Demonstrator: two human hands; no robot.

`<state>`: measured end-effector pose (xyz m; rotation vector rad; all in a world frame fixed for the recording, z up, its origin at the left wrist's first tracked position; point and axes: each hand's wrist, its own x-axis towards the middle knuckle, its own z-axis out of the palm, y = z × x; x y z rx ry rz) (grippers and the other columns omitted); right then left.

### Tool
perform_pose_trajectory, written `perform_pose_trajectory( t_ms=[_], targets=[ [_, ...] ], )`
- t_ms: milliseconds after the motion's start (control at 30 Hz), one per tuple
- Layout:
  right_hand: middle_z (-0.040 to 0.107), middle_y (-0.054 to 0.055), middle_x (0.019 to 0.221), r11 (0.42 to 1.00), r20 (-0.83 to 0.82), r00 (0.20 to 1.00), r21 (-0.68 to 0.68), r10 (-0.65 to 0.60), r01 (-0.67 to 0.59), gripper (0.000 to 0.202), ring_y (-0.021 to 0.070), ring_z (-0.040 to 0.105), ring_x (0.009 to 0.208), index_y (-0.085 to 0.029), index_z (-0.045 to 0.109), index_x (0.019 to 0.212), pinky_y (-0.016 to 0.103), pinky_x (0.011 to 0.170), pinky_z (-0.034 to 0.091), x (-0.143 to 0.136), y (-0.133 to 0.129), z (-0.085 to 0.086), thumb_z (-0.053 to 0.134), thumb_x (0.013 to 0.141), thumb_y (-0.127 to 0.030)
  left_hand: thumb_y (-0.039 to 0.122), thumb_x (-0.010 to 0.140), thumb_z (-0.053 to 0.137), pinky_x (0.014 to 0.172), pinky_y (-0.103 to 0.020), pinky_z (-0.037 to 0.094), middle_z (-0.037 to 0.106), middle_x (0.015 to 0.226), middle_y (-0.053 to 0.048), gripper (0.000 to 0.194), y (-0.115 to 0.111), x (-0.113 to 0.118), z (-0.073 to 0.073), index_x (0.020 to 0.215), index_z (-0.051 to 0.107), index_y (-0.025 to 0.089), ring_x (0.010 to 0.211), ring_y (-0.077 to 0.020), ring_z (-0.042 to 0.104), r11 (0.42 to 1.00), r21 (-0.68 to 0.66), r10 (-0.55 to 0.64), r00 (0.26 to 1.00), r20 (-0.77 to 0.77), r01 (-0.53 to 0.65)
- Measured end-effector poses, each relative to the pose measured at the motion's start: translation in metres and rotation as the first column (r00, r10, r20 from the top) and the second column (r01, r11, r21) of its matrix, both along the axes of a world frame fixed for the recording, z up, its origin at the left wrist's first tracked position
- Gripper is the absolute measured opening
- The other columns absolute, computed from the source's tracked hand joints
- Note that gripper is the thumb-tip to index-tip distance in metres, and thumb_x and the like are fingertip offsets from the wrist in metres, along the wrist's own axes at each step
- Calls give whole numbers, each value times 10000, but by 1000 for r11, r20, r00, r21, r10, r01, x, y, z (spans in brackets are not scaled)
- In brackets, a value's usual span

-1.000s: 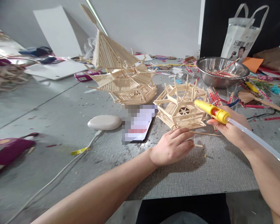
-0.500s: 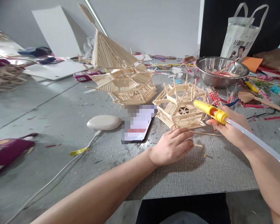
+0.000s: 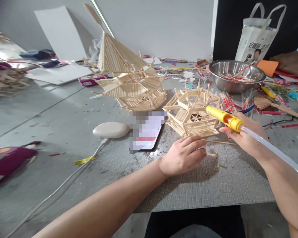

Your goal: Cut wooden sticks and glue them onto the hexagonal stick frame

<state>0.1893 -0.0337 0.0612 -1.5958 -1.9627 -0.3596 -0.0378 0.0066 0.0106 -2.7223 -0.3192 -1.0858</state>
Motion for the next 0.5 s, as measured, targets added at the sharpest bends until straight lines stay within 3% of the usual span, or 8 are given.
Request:
perform_pose_trajectory(
  t_ms=[500],
  targets=[
    [652,28,669,1000,10,1000,-4,10,-10,314,195,601,571,-231,567,898,313,484,420,2,-1,-2,525,797,-525,224,823,543,719,-263,486,667,935,-1,82,1,0,-1,764,566,172,864,-147,590,1000,-1,-9,1000,2,9]
  ],
)
